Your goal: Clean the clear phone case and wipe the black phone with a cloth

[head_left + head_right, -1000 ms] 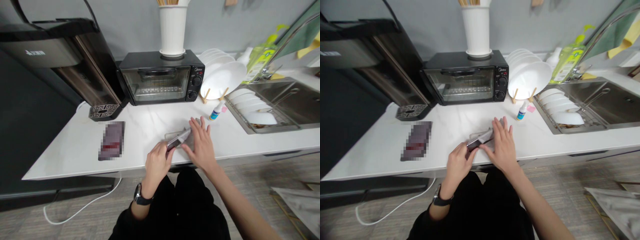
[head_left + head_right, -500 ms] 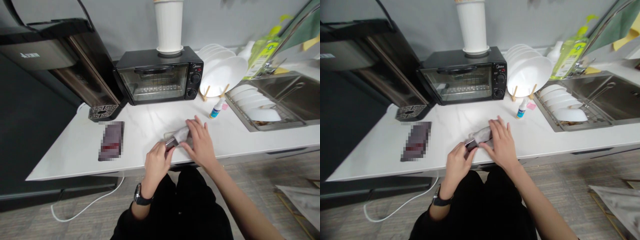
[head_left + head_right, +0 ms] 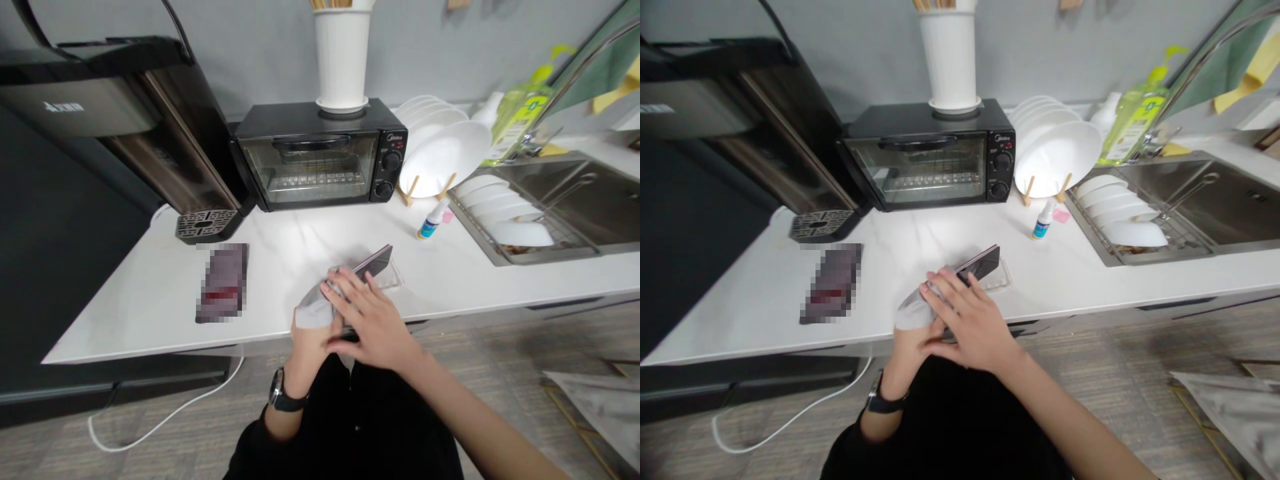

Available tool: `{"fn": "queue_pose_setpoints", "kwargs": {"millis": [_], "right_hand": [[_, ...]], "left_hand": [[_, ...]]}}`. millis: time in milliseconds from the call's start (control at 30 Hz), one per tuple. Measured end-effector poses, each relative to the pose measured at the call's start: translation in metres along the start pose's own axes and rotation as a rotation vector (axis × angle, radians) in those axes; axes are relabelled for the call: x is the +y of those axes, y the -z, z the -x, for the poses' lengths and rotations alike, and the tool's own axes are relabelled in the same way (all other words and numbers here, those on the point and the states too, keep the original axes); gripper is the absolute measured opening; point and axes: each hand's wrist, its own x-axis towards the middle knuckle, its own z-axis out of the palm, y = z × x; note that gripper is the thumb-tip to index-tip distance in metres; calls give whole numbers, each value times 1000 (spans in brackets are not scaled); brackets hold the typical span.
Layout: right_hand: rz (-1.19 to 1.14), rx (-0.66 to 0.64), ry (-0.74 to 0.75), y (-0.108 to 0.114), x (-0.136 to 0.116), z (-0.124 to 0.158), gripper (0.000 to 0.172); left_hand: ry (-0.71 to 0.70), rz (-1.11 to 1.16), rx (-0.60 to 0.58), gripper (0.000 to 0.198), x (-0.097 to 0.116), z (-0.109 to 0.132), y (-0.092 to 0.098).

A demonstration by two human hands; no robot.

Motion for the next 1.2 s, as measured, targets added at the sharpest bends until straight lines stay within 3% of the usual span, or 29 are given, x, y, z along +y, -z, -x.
{"fn": "queue_pose_setpoints", "kwargs": {"millis": [100, 133, 267, 433, 600, 767, 900, 1033, 1133, 1200], "right_hand": [[34, 119, -216, -2, 3, -1, 85], [34, 134, -239, -2, 3, -2, 87], [8, 48, -108, 1, 5, -5, 90], [64, 178, -348, 5, 17, -11, 91], [49, 84, -144, 2, 8, -11, 87], [24, 160, -234, 4, 8, -9, 84], [-56, 41, 0, 2, 8, -10, 90], [-23, 182, -219, 1, 13, -10, 83], [-77, 90, -24, 0, 9, -10, 84], [-72, 76, 12, 1, 8, -11, 80]], "left_hand": [[-28, -29, 29, 17, 0, 1, 1], [-41, -43, 35, 16, 0, 1, 1], [-95, -66, 48, 10, -1, 2, 0], [-57, -91, 61, 16, 4, 1, 4], [-68, -36, 58, 16, 5, 0, 7], [-34, -62, 49, 17, 2, 1, 4], [-3, -54, 46, 17, 1, 1, 2], [-30, -71, 59, 15, 1, 2, 2], [-52, -14, 78, 10, 1, 3, 1], [-47, 5, 73, 10, 0, 2, 2]]}}
